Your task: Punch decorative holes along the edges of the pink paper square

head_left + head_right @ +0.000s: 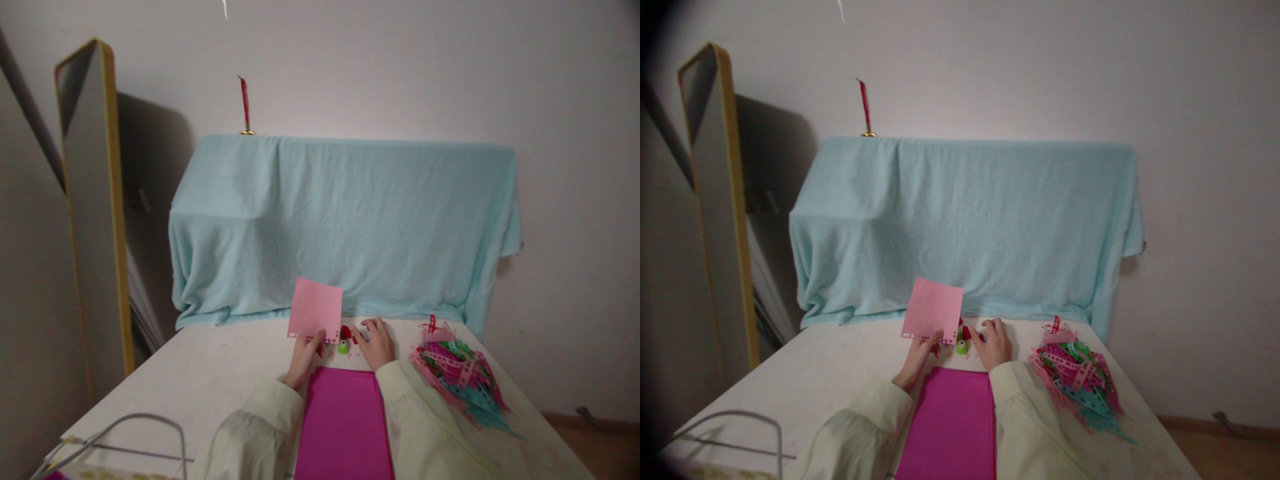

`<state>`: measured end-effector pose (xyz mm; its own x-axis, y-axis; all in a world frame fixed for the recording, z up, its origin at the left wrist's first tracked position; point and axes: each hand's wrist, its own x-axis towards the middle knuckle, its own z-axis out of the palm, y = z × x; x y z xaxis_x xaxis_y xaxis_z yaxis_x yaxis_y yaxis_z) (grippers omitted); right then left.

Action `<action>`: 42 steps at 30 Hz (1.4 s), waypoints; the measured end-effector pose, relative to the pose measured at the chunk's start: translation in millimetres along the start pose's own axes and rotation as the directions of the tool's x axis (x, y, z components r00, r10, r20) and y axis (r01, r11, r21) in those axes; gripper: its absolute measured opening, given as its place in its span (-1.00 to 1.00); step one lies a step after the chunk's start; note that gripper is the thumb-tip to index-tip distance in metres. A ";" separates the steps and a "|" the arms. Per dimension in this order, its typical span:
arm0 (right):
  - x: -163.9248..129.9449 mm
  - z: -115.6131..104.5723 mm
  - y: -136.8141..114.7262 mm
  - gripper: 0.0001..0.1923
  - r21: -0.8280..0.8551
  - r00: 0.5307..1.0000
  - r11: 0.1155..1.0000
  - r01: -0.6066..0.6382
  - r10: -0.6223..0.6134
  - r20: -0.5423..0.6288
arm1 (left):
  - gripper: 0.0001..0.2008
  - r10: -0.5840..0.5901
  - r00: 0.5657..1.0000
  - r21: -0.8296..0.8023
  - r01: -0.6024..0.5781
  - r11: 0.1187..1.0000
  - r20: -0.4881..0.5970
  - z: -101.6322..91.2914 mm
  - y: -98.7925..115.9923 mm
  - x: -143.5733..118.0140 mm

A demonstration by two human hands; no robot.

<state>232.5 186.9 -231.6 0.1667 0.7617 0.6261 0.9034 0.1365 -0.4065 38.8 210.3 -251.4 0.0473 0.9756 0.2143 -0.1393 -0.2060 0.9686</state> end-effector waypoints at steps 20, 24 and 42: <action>-4.8 6.5 -8.3 -0.70 0.321 0.925 0.911 0.259 -0.330 0.190 | -0.59 -0.003 1.000 0.012 0.003 1.000 0.011 -0.8 -2.4 0.9; -4.1 5.6 -10.6 -0.73 0.318 0.931 0.916 0.246 -0.315 0.187 | -0.59 -0.017 1.000 0.029 0.017 0.999 -0.011 0.1 -0.7 0.8; -4.3 10.8 -4.9 -0.65 0.316 0.927 0.914 0.254 -0.323 0.190 | -0.60 -0.005 0.999 0.010 0.005 1.000 0.033 -2.7 -6.4 2.9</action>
<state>223.0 189.8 -239.5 -0.2121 0.7825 0.5854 0.7432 0.5181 -0.4233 37.2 214.6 -257.3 0.0810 0.9736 0.2136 -0.1289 -0.2022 0.9708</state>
